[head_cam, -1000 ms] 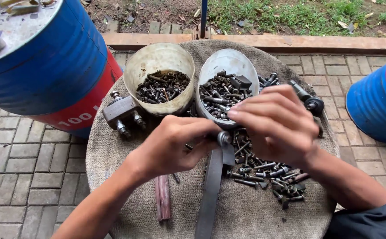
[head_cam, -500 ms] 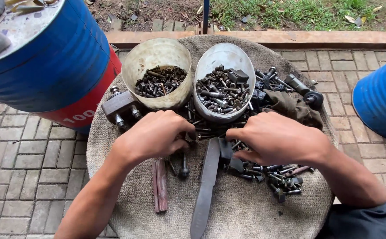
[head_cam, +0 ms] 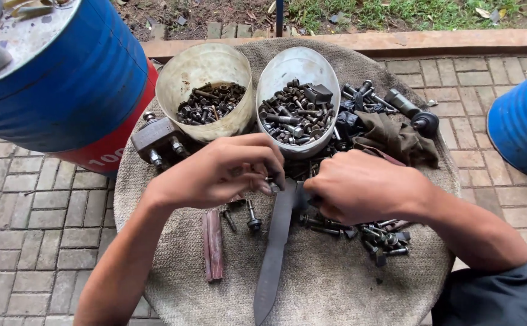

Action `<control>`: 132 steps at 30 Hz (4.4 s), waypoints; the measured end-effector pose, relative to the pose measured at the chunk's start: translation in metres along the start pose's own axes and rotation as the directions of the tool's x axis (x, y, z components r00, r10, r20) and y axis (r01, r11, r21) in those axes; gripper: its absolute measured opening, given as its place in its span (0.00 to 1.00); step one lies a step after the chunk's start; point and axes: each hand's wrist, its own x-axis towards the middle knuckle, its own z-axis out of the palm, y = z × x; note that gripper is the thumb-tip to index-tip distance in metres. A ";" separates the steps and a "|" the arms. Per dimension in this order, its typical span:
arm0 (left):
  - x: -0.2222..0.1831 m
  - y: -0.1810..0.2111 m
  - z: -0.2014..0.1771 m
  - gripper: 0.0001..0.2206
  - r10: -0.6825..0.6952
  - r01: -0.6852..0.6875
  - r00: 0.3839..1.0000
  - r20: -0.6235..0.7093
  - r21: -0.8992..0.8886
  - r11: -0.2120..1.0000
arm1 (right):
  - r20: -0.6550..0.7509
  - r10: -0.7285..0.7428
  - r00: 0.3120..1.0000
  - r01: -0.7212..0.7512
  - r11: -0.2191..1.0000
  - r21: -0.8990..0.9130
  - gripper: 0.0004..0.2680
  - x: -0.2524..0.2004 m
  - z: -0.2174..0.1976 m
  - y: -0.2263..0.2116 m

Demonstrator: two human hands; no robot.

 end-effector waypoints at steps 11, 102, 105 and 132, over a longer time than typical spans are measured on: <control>0.000 -0.002 0.000 0.06 -0.002 0.026 0.996 0.085 -0.289 0.957 | -0.265 -0.083 0.961 0.091 0.996 0.018 0.19 -0.016 -0.008 0.005; -0.037 -0.061 0.055 0.07 -0.693 0.685 0.683 0.231 -0.531 0.498 | -0.658 -0.396 0.641 0.603 0.790 0.112 0.03 0.031 0.026 -0.004; -0.031 -0.056 0.052 0.07 -0.688 0.676 0.688 0.233 -0.552 0.488 | -0.670 -0.401 0.625 0.601 0.795 0.085 0.03 0.028 0.031 -0.007; -0.032 -0.053 0.051 0.08 -0.711 0.675 0.651 0.266 -0.631 0.383 | -0.692 -0.288 0.662 0.558 0.805 0.199 0.04 0.024 0.022 -0.020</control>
